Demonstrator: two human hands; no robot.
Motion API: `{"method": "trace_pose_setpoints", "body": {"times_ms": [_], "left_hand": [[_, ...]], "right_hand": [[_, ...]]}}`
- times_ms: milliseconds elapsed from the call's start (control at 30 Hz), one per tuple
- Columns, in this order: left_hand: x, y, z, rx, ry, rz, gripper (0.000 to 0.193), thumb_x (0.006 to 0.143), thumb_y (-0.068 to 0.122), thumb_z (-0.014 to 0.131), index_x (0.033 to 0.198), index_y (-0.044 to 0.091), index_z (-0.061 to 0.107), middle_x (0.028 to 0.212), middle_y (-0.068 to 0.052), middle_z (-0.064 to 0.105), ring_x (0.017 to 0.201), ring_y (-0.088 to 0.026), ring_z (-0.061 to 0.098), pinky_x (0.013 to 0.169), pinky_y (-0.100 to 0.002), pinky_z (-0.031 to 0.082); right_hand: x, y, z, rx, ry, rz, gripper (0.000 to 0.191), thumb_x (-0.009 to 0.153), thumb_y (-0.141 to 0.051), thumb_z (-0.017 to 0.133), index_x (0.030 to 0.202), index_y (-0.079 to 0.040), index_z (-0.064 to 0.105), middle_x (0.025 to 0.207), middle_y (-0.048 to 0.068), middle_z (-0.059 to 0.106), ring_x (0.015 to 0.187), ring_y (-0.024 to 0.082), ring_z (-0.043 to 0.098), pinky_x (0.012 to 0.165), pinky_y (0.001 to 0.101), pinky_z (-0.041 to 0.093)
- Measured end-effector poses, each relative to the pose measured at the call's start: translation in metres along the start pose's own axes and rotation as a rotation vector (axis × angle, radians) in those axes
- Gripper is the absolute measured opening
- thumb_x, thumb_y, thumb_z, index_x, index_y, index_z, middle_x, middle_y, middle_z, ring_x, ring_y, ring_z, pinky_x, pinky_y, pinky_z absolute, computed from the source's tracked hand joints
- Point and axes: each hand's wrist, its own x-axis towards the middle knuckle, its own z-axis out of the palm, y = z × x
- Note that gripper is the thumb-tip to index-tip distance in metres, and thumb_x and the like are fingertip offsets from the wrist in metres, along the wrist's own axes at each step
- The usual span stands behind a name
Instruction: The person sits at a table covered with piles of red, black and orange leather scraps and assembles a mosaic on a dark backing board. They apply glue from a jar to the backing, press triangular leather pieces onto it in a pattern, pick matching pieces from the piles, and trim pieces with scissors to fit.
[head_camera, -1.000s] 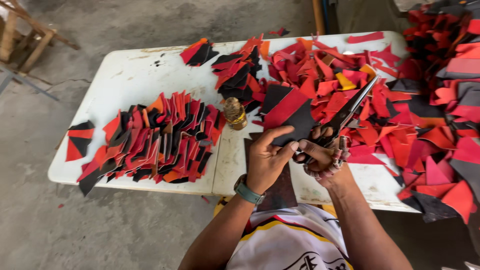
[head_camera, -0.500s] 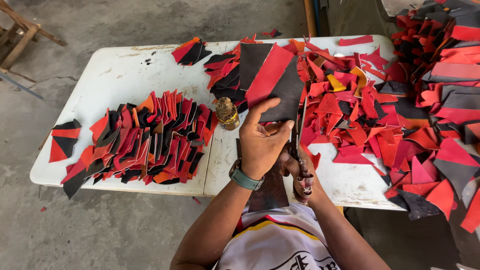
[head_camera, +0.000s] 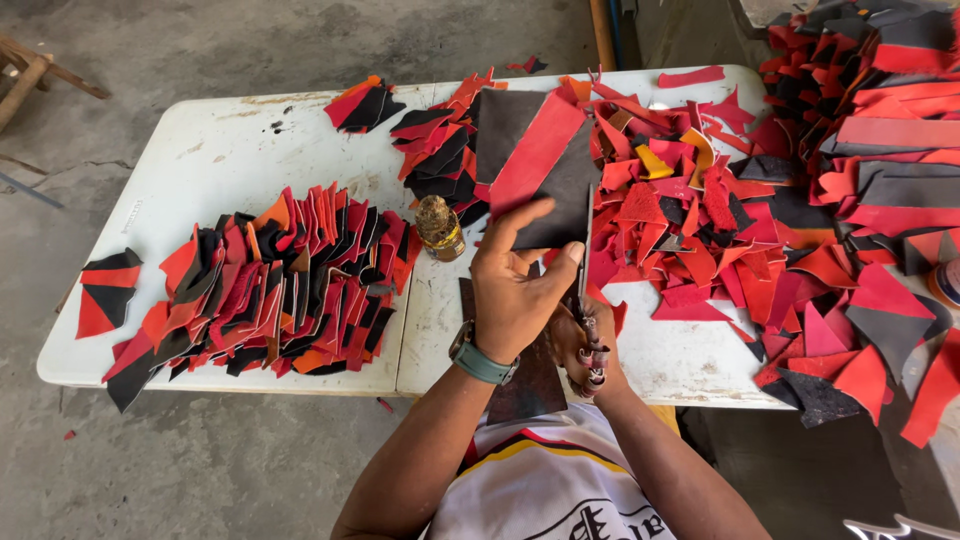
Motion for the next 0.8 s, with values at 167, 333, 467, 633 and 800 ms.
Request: {"method": "trace_pose_setpoints", "body": {"times_ms": [167, 333, 467, 633, 800], "left_hand": [[-0.001, -0.002, 0.0, -0.031, 0.013, -0.068, 0.042, 0.097, -0.003, 0.071, 0.137, -0.002, 0.059, 0.132, -0.011, 0.066, 0.096, -0.009, 0.069, 0.08, -0.023, 0.062], [-0.022, -0.002, 0.005, -0.018, -0.002, -0.162, 0.042, 0.094, -0.004, 0.073, 0.135, -0.002, 0.062, 0.129, -0.011, 0.069, 0.079, -0.003, 0.061, 0.062, -0.019, 0.052], [-0.024, -0.008, 0.007, -0.021, -0.012, -0.127, 0.043, 0.095, -0.005, 0.072, 0.136, -0.003, 0.061, 0.131, -0.009, 0.067, 0.086, 0.0, 0.063, 0.067, -0.019, 0.055], [-0.021, -0.012, 0.006, -0.02, -0.016, -0.225, 0.045, 0.093, -0.004, 0.073, 0.136, -0.003, 0.061, 0.129, -0.01, 0.07, 0.068, -0.002, 0.056, 0.056, -0.018, 0.047], [-0.032, -0.007, 0.007, -0.026, -0.067, -0.148, 0.043, 0.094, -0.005, 0.072, 0.136, -0.004, 0.059, 0.131, -0.01, 0.065, 0.094, -0.006, 0.068, 0.075, -0.021, 0.06]], "right_hand": [[0.004, 0.005, -0.002, -0.316, 0.102, -0.027, 0.01, 0.094, -0.01, 0.06, 0.088, -0.003, 0.06, 0.062, 0.003, 0.055, 0.045, 0.013, 0.049, 0.042, 0.0285, 0.038], [0.013, -0.003, -0.013, -0.444, 0.071, -0.203, 0.006, 0.093, -0.009, 0.056, 0.096, -0.005, 0.057, 0.071, -0.001, 0.057, 0.06, 0.008, 0.05, 0.053, 0.0252, 0.041], [0.006, -0.003, -0.013, -0.28, 0.017, -0.222, 0.007, 0.094, -0.008, 0.055, 0.091, -0.002, 0.056, 0.066, 0.001, 0.054, 0.054, 0.011, 0.048, 0.047, 0.0271, 0.036], [-0.002, 0.001, -0.009, -0.277, -0.005, -0.126, 0.017, 0.097, -0.01, 0.054, 0.082, -0.003, 0.056, 0.057, 0.004, 0.051, 0.045, 0.013, 0.049, 0.041, 0.0281, 0.037], [0.008, 0.003, -0.015, -0.283, 0.048, -0.239, 0.004, 0.093, -0.006, 0.057, 0.09, -0.003, 0.056, 0.067, 0.003, 0.056, 0.056, 0.012, 0.052, 0.05, 0.0272, 0.04]]}}
